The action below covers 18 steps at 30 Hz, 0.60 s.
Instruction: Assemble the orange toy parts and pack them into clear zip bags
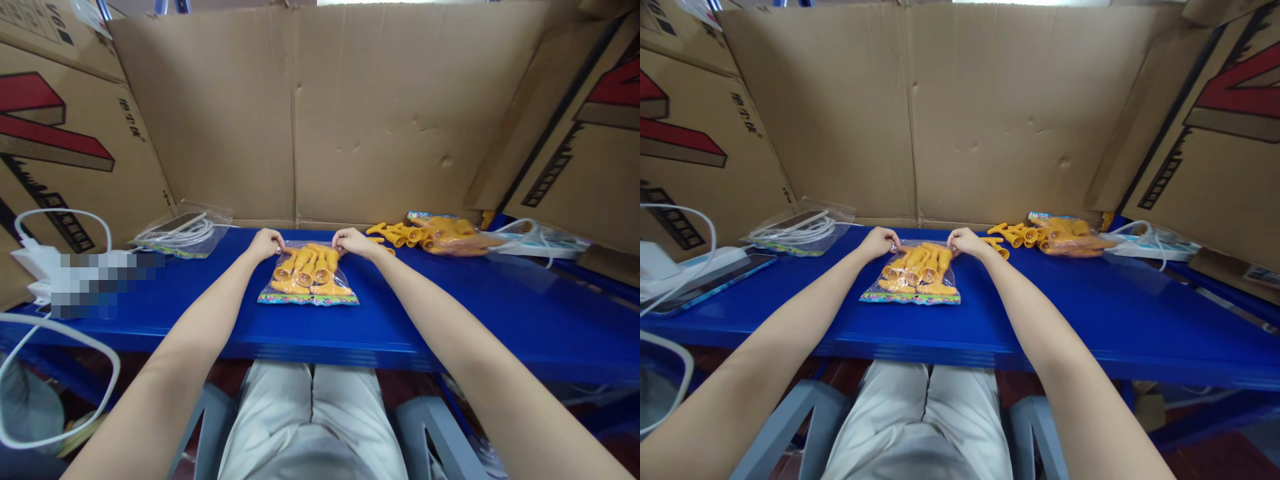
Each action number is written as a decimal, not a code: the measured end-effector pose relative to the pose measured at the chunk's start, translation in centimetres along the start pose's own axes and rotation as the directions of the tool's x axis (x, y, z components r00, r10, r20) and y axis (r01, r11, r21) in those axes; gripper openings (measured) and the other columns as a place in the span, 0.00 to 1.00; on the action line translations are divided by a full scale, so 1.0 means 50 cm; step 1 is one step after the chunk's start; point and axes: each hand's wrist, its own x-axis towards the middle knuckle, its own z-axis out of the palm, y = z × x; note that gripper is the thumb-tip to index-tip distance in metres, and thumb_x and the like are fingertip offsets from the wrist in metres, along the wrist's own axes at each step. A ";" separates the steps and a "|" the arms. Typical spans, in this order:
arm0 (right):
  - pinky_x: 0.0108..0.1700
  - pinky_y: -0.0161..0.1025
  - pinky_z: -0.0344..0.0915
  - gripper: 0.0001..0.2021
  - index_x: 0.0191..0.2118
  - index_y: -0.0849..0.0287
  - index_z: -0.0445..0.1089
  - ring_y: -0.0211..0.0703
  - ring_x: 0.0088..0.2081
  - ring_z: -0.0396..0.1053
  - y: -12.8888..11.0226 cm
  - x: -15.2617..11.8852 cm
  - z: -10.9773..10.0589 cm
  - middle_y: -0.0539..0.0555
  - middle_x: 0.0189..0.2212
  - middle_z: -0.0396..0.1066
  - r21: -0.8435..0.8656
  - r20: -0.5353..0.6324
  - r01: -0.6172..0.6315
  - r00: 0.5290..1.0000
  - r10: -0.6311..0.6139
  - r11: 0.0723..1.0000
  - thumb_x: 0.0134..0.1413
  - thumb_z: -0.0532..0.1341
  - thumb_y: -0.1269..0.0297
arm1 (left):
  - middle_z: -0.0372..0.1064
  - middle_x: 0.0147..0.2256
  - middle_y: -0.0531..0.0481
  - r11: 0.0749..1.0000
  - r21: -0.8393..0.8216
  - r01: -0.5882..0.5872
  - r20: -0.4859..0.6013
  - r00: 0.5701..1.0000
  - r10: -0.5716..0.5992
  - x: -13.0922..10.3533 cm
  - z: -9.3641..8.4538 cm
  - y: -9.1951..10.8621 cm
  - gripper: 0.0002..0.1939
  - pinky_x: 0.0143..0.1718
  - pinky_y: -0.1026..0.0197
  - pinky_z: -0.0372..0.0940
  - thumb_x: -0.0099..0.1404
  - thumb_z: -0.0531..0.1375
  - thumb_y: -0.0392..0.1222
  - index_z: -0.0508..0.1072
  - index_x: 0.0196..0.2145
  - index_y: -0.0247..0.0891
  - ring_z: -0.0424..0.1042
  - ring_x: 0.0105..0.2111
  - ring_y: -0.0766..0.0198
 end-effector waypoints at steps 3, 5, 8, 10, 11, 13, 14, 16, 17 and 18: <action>0.23 0.32 0.60 0.14 0.13 0.60 0.63 0.34 0.16 0.60 -0.015 0.009 0.002 0.49 0.11 0.62 -0.224 0.019 0.053 0.999 -0.050 0.973 0.46 0.56 0.76 | 0.66 0.20 0.52 0.940 0.278 -0.198 -0.001 0.979 0.206 0.001 0.002 0.001 0.13 0.36 0.60 0.64 0.45 0.52 0.22 0.67 0.15 0.37 0.69 0.27 0.63; 0.22 0.32 0.58 0.18 0.11 0.60 0.62 0.34 0.16 0.59 -0.027 0.017 0.004 0.50 0.10 0.62 -0.357 0.042 0.077 0.997 -0.067 0.931 0.51 0.57 0.71 | 0.67 0.23 0.51 0.880 0.378 -0.288 0.021 0.953 0.303 0.001 0.003 0.000 0.13 0.36 0.62 0.62 0.45 0.51 0.22 0.65 0.15 0.38 0.68 0.29 0.63; 0.25 0.34 0.59 0.18 0.13 0.60 0.63 0.36 0.18 0.61 -0.045 0.032 0.008 0.50 0.10 0.62 -0.500 0.068 0.098 0.995 -0.073 0.861 0.48 0.65 0.62 | 0.66 0.26 0.50 0.815 0.456 -0.359 0.048 0.924 0.380 0.000 0.006 0.001 0.11 0.33 0.62 0.60 0.46 0.51 0.24 0.64 0.17 0.38 0.66 0.29 0.63; 0.27 0.35 0.61 0.13 0.18 0.60 0.68 0.38 0.20 0.64 -0.057 0.044 0.008 0.49 0.13 0.65 -0.488 0.083 0.108 0.994 -0.077 0.866 0.37 0.72 0.62 | 0.65 0.27 0.49 0.787 0.478 -0.390 0.055 0.907 0.417 -0.003 0.006 0.004 0.10 0.32 0.62 0.59 0.48 0.51 0.25 0.64 0.18 0.38 0.65 0.29 0.63; 0.28 0.35 0.62 0.13 0.21 0.60 0.70 0.39 0.22 0.66 -0.063 0.050 0.008 0.49 0.15 0.67 -0.453 0.096 0.111 0.993 -0.076 0.884 0.31 0.74 0.63 | 0.64 0.28 0.49 0.778 0.483 -0.401 0.053 0.901 0.431 -0.005 0.006 0.007 0.10 0.32 0.62 0.59 0.49 0.50 0.25 0.64 0.19 0.39 0.65 0.29 0.63; 0.31 0.35 0.64 0.16 0.25 0.60 0.73 0.40 0.25 0.68 -0.073 0.056 0.007 0.50 0.20 0.71 -0.351 0.150 0.088 0.988 -0.037 0.932 0.25 0.76 0.65 | 0.64 0.29 0.49 0.767 0.489 -0.415 0.038 0.889 0.456 -0.010 0.004 0.014 0.11 0.32 0.61 0.58 0.51 0.50 0.26 0.65 0.21 0.39 0.65 0.29 0.63; 0.32 0.35 0.65 0.16 0.27 0.60 0.74 0.41 0.27 0.69 -0.077 0.056 0.006 0.51 0.22 0.73 -0.291 0.202 0.048 0.979 0.012 0.956 0.26 0.76 0.65 | 0.64 0.29 0.49 0.765 0.489 -0.419 0.025 0.883 0.468 -0.013 0.003 0.017 0.11 0.33 0.61 0.59 0.53 0.49 0.27 0.65 0.21 0.39 0.65 0.30 0.63; 0.33 0.36 0.67 0.14 0.28 0.62 0.75 0.43 0.29 0.72 -0.084 0.050 0.009 0.53 0.26 0.75 -0.175 0.341 -0.113 0.925 0.168 0.978 0.30 0.75 0.65 | 0.63 0.30 0.48 0.764 0.482 -0.429 -0.005 0.871 0.491 -0.019 0.001 0.025 0.11 0.34 0.61 0.59 0.54 0.49 0.27 0.64 0.22 0.39 0.65 0.30 0.62; 0.34 0.36 0.67 0.13 0.29 0.63 0.75 0.43 0.29 0.73 -0.086 0.045 0.012 0.55 0.26 0.76 -0.122 0.404 -0.213 0.881 0.244 0.970 0.32 0.74 0.67 | 0.63 0.31 0.48 0.765 0.476 -0.433 -0.019 0.865 0.501 -0.021 0.001 0.029 0.11 0.34 0.61 0.59 0.55 0.48 0.26 0.63 0.22 0.39 0.65 0.31 0.63; 0.34 0.37 0.68 0.12 0.29 0.64 0.75 0.43 0.30 0.73 -0.088 0.038 0.016 0.55 0.26 0.76 -0.069 0.448 -0.302 0.842 0.300 0.951 0.35 0.73 0.69 | 0.63 0.31 0.48 0.768 0.468 -0.437 -0.032 0.860 0.509 -0.024 0.001 0.032 0.11 0.35 0.61 0.59 0.55 0.48 0.26 0.63 0.22 0.39 0.65 0.31 0.63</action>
